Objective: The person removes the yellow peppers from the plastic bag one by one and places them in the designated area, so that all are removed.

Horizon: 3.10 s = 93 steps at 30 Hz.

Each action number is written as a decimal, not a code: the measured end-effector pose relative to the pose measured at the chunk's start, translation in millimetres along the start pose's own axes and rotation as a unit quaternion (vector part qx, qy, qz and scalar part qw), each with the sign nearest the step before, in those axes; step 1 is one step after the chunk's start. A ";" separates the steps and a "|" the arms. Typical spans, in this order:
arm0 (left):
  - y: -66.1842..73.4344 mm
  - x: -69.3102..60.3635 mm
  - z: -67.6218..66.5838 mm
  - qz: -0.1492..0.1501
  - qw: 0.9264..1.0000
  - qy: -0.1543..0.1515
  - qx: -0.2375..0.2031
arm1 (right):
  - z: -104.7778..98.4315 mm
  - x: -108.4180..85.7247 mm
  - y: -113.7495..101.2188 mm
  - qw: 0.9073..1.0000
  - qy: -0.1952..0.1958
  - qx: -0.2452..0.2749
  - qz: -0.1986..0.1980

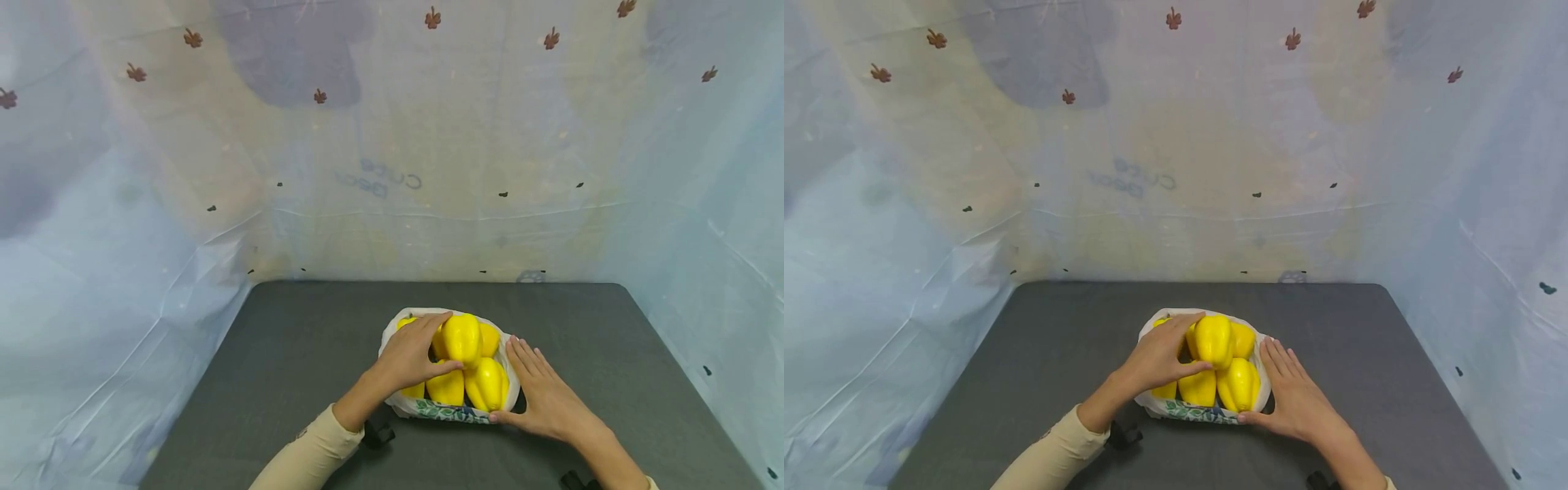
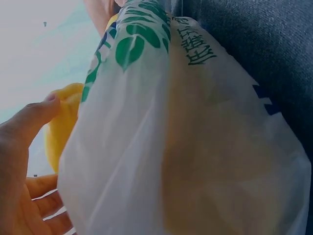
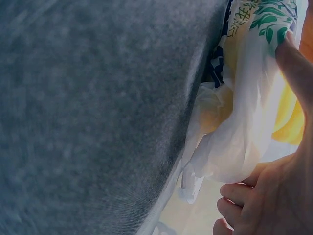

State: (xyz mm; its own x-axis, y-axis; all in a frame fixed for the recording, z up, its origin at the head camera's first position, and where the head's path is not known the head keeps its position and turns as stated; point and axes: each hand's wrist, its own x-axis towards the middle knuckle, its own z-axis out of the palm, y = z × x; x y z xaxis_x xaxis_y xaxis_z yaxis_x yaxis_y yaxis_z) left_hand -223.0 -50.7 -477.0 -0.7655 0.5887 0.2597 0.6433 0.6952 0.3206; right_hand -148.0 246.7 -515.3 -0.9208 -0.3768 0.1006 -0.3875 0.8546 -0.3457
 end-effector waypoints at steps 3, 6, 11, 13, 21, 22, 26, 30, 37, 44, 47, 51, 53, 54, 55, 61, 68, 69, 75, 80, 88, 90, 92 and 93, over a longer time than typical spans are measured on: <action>-2.7 -1.7 -1.7 -0.001 1.000 0.006 -0.012 | -0.1 0.1 0.2 1.000 0.000 -0.001 -0.001; -6.4 -2.9 -2.9 0.000 1.000 0.006 -0.018 | 0.0 0.1 0.4 1.000 -0.001 -0.001 -0.001; -10.4 -4.9 -9.5 -0.006 1.000 -0.001 -0.023 | -0.7 0.0 0.1 1.000 -0.004 0.003 -0.001; -11.6 -6.4 -13.5 -0.012 1.000 -0.001 -0.028 | -1.6 0.1 -0.6 1.000 -0.005 0.003 -0.001; -21.5 -11.1 -24.9 -0.018 0.998 0.021 -0.059 | -1.0 1.1 -1.0 1.000 -0.002 -0.003 -0.003; -22.8 -11.6 -26.3 -0.020 0.998 0.023 -0.063 | -0.2 1.1 -0.6 1.000 0.000 -0.004 -0.005; -28.1 -13.6 -32.2 -0.026 0.997 0.033 -0.066 | 2.7 1.3 0.5 1.000 0.013 -0.009 -0.013; -33.0 -15.8 -38.5 -0.031 0.997 0.040 -0.065 | 4.2 1.1 0.9 1.000 0.017 -0.009 -0.016; -44.7 -19.1 -47.4 -0.038 0.995 0.049 -0.080 | -0.2 2.1 -0.4 1.000 -0.002 -0.002 -0.003; -57.2 -22.4 -50.4 -0.067 0.993 0.041 -0.087 | -2.2 2.0 -0.2 1.000 -0.007 0.001 0.001; -61.9 -25.2 -52.1 -0.076 0.992 0.047 -0.089 | -1.9 2.1 0.5 1.000 -0.007 0.002 0.002; -68.0 -29.7 -55.6 -0.086 0.990 0.055 -0.092 | -1.3 2.3 1.1 1.000 -0.008 0.000 0.000; -71.3 -31.8 -57.2 -0.094 0.990 0.056 -0.094 | -1.3 2.2 1.1 1.000 -0.008 -0.001 0.001; -73.2 -32.8 -57.9 -0.097 0.989 0.056 -0.095 | -1.4 2.2 1.0 1.000 -0.007 -0.001 0.001; -75.1 -33.8 -58.6 -0.101 0.989 0.054 -0.096 | -1.6 2.1 1.0 1.000 -0.008 0.001 0.002; -87.9 -40.4 -60.2 -0.115 0.988 0.054 -0.091 | -2.0 1.8 0.7 1.000 -0.009 0.002 0.002; -103.4 -49.4 -59.9 -0.126 0.987 0.058 -0.086 | -2.2 2.3 0.4 1.000 -0.010 0.002 0.005; -105.4 -50.7 -59.9 -0.128 0.986 0.059 -0.086 | -2.3 2.3 0.3 1.000 -0.010 0.003 0.005; -119.5 -58.0 -59.6 -0.135 0.985 0.054 -0.090 | -2.4 2.3 0.4 1.000 -0.012 0.005 0.006; -128.2 -64.0 -59.3 -0.140 0.986 0.043 -0.082 | -0.2 2.4 1.2 1.000 -0.018 0.012 0.012; -135.0 -70.3 -54.8 -0.156 0.986 0.011 -0.061 | 2.3 1.9 2.1 1.000 -0.017 0.015 0.014; -136.9 -71.6 -53.0 -0.157 0.986 0.006 -0.061 | 2.3 1.8 2.1 1.000 -0.018 0.016 0.015; -139.3 -72.9 -51.0 -0.158 0.986 0.002 -0.062 | 2.4 1.9 2.2 1.000 -0.019 0.017 0.015; -140.5 -73.5 -50.0 -0.158 0.985 0.001 -0.064 | 2.5 1.9 2.2 1.000 -0.019 0.017 0.016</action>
State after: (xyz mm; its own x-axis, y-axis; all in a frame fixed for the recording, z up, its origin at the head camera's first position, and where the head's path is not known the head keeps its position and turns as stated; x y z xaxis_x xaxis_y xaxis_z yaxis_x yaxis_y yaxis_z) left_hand -257.5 -212.3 -495.7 -0.9274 0.3509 0.1297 0.3669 0.7860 0.4975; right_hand -150.5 247.0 -518.2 -0.9299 -0.3638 0.0544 -0.3562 0.8535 -0.3804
